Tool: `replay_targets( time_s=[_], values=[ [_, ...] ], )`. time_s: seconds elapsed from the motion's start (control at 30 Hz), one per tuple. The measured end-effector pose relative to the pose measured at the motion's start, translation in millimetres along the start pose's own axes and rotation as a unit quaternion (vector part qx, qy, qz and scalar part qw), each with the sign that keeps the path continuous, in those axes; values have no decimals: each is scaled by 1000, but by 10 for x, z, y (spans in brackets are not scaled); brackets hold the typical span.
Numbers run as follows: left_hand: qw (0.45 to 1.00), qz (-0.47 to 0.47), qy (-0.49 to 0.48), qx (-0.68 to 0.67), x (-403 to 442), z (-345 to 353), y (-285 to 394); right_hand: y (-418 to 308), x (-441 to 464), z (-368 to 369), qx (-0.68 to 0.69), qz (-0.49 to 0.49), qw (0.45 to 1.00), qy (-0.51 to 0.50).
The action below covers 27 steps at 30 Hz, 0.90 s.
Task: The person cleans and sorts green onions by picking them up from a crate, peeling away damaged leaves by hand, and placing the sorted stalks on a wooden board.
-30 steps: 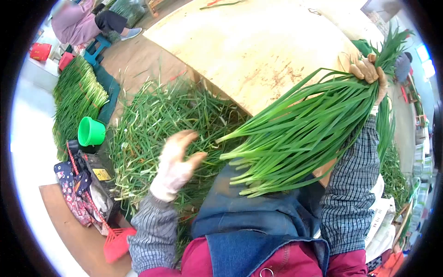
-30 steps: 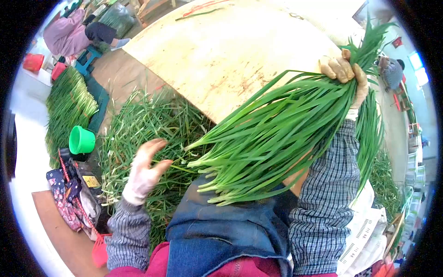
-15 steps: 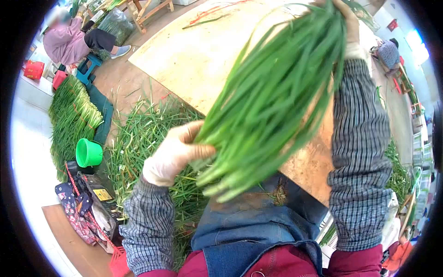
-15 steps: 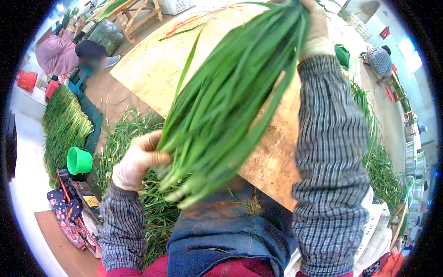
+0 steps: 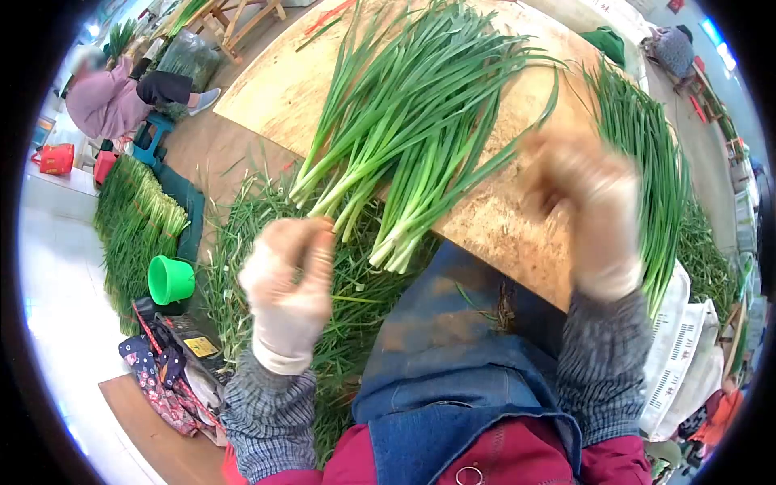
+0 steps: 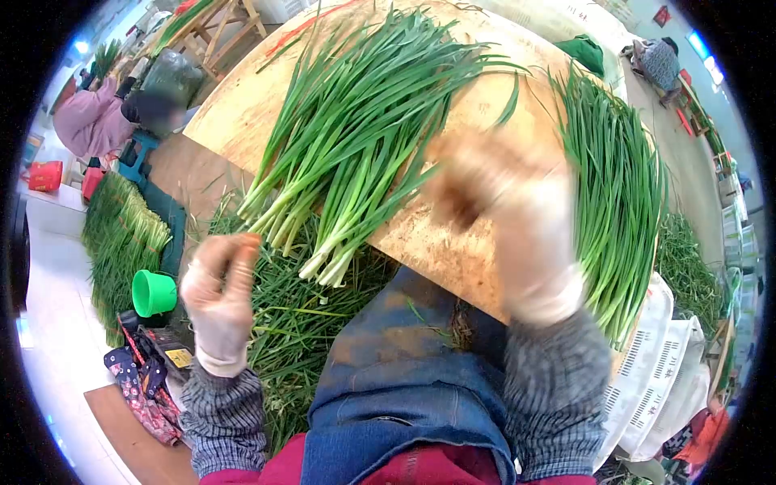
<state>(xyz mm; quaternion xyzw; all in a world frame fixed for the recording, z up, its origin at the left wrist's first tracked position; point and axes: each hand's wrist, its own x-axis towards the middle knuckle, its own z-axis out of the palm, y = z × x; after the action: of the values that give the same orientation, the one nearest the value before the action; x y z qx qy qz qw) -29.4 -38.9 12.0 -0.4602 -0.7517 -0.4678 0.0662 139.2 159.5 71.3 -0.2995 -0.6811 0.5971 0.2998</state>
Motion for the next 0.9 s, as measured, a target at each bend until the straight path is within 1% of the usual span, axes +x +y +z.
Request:
replay_targets(
  time_s=[0.07,0.13,0.17,0.2,0.23,0.27,0.33,0.37,0.5,0.6,0.63,0.67,0.73,0.77,0.8,0.83,0.87,0.9],
  values=[
    [996,34,-71,34,-74,98,114,252,-321,216,50,168,983,-44],
    [982,31,-108,149,-91,235,189,525,-447,325,106,260,958,-61],
    [977,-4,-151,150,-95,297,178,599,-472,380,121,264,955,-55],
    [973,-15,-183,142,-75,334,165,656,-492,434,136,267,953,-48],
    [979,-73,-182,52,-134,409,75,717,-513,466,134,275,951,-49],
    [974,-131,-178,-38,-121,455,51,754,-522,511,152,276,948,-41],
    [949,-228,-182,-122,-110,434,90,747,-538,543,209,285,935,-25],
    [954,-223,-164,-114,-112,425,123,751,-548,532,219,284,933,-28],
    [981,-133,-141,-34,-108,362,287,730,-535,455,266,263,926,-44],
    [995,52,-65,48,-94,400,393,636,-504,415,292,250,923,-37],
    [993,92,-52,54,-90,417,451,625,-486,415,298,247,921,-29],
    [992,102,-62,42,-102,414,511,613,-468,408,305,245,920,-22],
    [994,56,-97,-18,-165,435,589,610,-431,391,313,265,912,-17],
    [991,-11,-111,-77,-231,469,585,633,-425,397,323,271,907,-10],
    [971,-121,-147,-143,-224,457,591,661,-420,407,333,277,901,-5],
    [934,-229,-180,-206,-204,431,612,706,-428,400,332,274,903,-8],
    [880,-333,-210,-266,-184,403,630,721,-437,380,316,268,910,-12],
    [840,-381,-231,-311,-146,380,634,736,-447,361,299,262,917,-16]
  ],
)
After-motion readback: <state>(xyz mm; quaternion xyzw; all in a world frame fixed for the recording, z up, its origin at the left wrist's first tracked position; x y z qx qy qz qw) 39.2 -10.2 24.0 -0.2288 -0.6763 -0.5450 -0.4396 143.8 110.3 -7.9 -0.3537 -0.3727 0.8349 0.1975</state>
